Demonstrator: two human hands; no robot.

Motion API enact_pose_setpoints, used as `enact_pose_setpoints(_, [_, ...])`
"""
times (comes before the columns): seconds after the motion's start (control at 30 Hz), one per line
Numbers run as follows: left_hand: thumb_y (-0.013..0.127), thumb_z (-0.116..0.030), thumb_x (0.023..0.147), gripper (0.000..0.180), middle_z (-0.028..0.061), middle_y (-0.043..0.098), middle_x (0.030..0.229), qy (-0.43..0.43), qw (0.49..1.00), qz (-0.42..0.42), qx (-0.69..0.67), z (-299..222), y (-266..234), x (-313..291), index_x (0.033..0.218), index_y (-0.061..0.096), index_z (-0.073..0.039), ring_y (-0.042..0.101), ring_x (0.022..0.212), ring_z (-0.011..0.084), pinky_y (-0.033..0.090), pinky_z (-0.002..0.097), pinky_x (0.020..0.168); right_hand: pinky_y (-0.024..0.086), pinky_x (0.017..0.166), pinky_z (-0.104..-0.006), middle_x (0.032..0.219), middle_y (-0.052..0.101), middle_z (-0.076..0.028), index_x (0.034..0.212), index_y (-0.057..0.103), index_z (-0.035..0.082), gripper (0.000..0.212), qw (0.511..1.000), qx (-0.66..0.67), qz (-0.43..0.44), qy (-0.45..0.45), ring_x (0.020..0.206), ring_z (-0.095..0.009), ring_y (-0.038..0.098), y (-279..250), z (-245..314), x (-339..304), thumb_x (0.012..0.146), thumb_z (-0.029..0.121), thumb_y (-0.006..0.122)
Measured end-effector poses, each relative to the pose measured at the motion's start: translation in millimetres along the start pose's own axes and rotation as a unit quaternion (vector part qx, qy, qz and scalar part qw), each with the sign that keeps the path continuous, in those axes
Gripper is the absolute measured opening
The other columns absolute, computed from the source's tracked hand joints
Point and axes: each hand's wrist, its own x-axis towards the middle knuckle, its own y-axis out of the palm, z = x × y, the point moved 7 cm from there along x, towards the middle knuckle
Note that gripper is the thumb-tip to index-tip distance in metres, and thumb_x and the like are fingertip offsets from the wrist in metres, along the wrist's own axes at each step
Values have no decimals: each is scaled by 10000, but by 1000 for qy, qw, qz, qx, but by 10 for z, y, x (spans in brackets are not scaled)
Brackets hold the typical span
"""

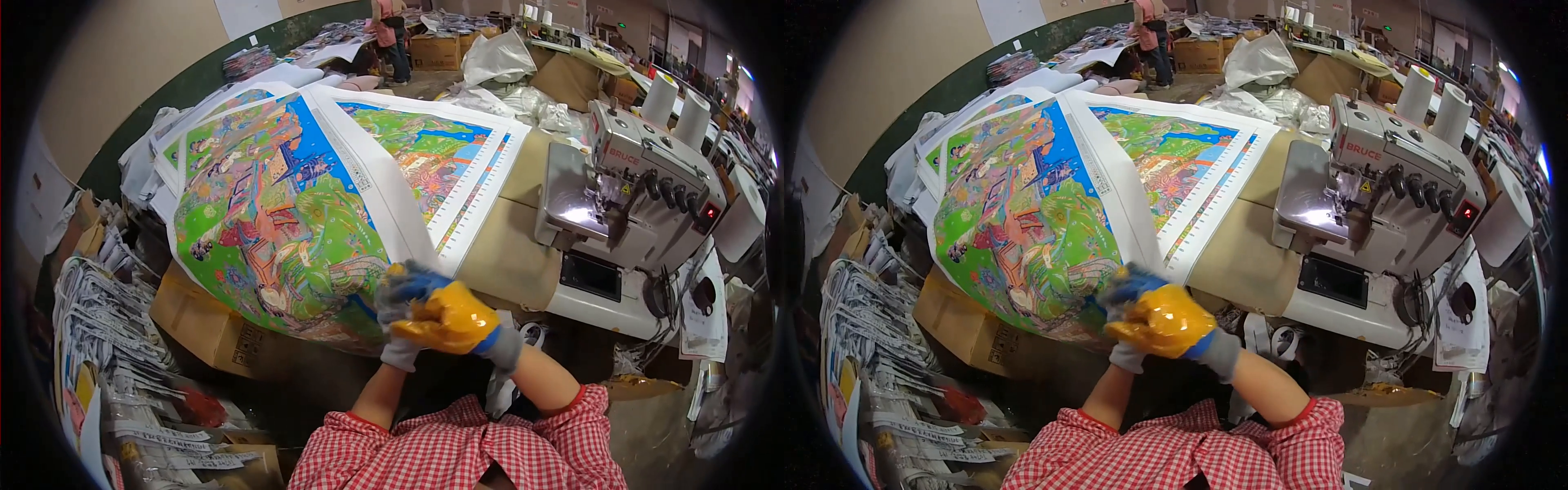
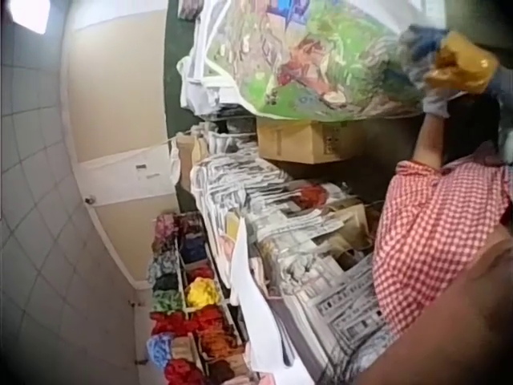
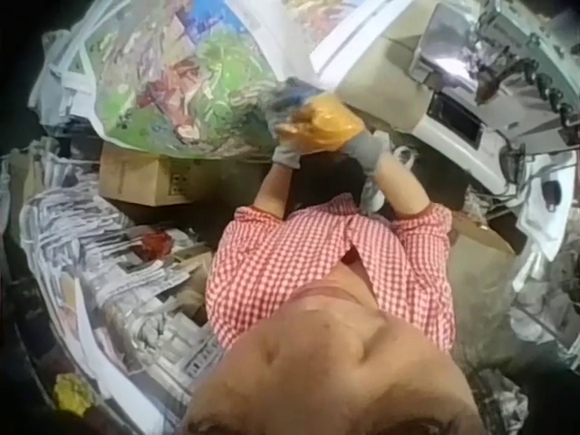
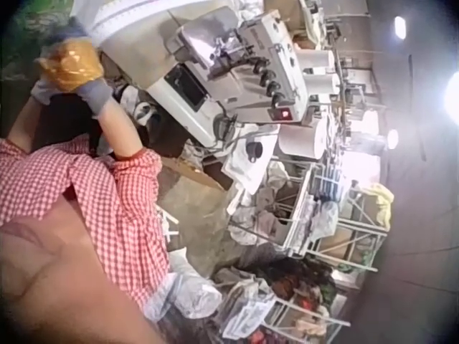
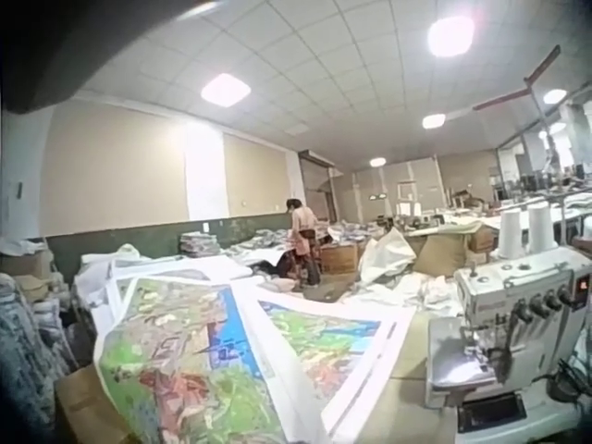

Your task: The person sews the edges of printed fabric sheets using a sewing machine, guiding the material with gloved hands. They pick up each sheet, align the white border under the needle, and set the finished fabric aside before repeating the process.

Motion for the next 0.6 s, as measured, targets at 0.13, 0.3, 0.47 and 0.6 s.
enact_pose_setpoints(0.13, [592,-279,739,395,99,495,1026,38,997,43,50,-147,-392,-241,1051,461,-76,453,1007,273,355,371,869,412,721,-333,818,554,-80,868,539,63,239,997,33,68,-35,798,-234,528,370,-247,-188,735,231,645])
enact_pose_setpoints(0.3, [658,-286,674,348,60,536,948,87,984,80,132,-334,-986,-404,947,538,-108,502,960,244,390,357,842,397,731,-302,843,513,-65,870,469,57,241,949,253,188,16,754,-214,496,470,-36,-206,739,136,656])
enact_pose_setpoints(0.47, [672,-239,650,303,75,552,919,123,955,247,112,-575,-904,-181,896,578,-90,544,913,237,434,357,811,390,632,-279,756,541,-47,847,525,47,209,803,596,5,30,717,-165,515,108,-168,-126,770,213,625])
enact_pose_setpoints(0.6, [629,-155,662,210,110,562,909,397,851,340,56,-1335,-788,-84,854,595,-77,569,868,235,462,366,793,367,587,-280,769,532,-17,757,529,50,186,934,354,1,40,695,-145,501,-82,-40,77,773,210,624])
